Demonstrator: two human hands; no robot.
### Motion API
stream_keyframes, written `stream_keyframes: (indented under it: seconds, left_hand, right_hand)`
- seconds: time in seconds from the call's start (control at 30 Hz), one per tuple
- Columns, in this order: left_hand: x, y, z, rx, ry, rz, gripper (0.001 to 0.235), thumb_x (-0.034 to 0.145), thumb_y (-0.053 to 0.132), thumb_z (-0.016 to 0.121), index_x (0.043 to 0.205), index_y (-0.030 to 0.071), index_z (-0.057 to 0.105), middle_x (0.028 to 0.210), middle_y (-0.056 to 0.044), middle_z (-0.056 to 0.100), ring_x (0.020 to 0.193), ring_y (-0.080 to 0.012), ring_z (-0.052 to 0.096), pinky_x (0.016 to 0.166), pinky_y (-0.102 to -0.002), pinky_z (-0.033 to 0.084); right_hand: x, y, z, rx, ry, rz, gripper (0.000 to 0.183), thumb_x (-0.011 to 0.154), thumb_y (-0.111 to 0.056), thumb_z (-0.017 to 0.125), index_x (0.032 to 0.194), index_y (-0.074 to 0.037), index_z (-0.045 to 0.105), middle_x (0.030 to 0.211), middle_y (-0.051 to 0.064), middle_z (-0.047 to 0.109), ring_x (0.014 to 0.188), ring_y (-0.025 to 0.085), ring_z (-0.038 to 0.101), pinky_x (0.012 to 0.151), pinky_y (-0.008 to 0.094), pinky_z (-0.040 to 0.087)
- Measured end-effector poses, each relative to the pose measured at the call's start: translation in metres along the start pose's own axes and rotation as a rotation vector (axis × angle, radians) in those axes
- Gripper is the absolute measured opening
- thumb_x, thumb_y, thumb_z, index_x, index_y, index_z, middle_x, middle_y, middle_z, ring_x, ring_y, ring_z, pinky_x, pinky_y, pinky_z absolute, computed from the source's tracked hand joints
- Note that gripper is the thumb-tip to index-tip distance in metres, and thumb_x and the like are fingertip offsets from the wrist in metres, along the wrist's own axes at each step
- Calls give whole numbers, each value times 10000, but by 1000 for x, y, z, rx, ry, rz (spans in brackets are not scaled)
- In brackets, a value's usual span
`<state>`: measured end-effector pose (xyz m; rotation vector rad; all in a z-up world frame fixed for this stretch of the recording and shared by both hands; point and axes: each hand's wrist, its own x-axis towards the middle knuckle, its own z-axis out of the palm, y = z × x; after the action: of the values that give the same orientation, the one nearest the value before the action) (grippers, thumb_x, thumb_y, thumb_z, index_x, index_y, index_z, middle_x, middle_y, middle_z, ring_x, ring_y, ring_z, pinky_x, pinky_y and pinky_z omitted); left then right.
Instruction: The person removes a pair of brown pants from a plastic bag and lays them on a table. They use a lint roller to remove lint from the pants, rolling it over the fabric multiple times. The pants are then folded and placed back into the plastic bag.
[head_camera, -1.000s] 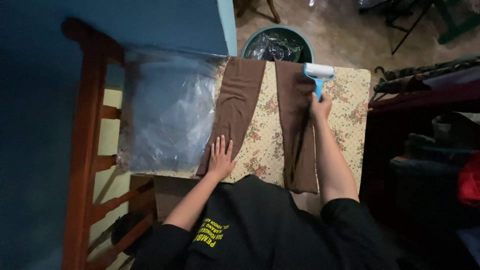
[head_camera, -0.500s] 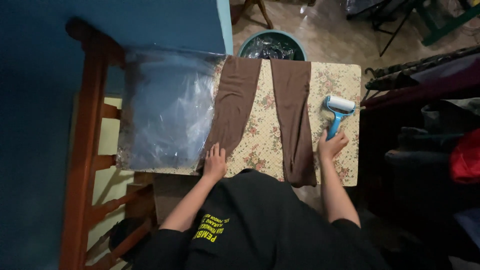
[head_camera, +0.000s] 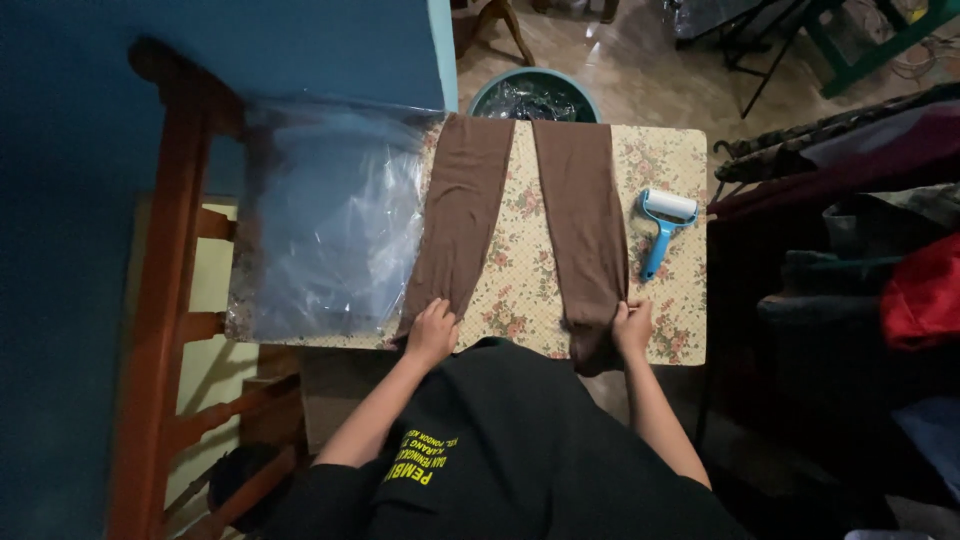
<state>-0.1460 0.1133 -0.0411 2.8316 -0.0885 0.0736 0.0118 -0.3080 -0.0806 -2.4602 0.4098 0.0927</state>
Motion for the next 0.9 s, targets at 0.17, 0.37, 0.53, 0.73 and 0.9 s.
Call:
stream_keyframes:
  seconds: [0.17,0.37,0.53,0.73,0.9]
  left_hand:
    - [-6,12,-29,-102,-170,-68,410,827,162,699,1175,-44,634,1306,-267,623,1314,-439,573,1052,-518,511]
    - [-19,7,-14,-48,-214,-82,236,822,131,686,1040,43,657,1185,-166,622,1199,-385,626,950,-477,550]
    - [-22,1,1,-60,-118,-276,98,807,109,603,903,110,624,964,-80,584,962,-316,620,807,-451,526]
    - [-21,-2,-4,-147,-84,-240,170,764,123,565,904,119,662,966,-69,594,997,-317,605,837,-461,507]
    - [-27,7,-43,-247,-106,-225,410,752,356,630,1083,119,680,1269,-141,579,1273,-373,540,977,-514,459]
  right_hand:
    - [-33,-6,-30,-213,-51,115,528,959,-475,723,1277,-146,459,1132,189,734,1043,415,715,850,563,565]
    - [-72,-39,-38,-344,-31,-35,695,973,-332,708,1481,-14,356,1294,311,531,1078,499,668,837,610,582]
    - [-52,-39,-34,-241,-70,-99,514,964,-213,702,1379,-19,470,1220,251,587,1136,461,635,912,563,553]
    - [-50,-100,-32,-342,29,-458,435,910,-210,767,1276,-37,609,1073,194,597,1008,392,654,834,474,549]
    - [-46,-127,35,-147,-349,-446,360,927,-232,723,1194,-23,600,1095,239,609,1071,462,633,877,572,539]
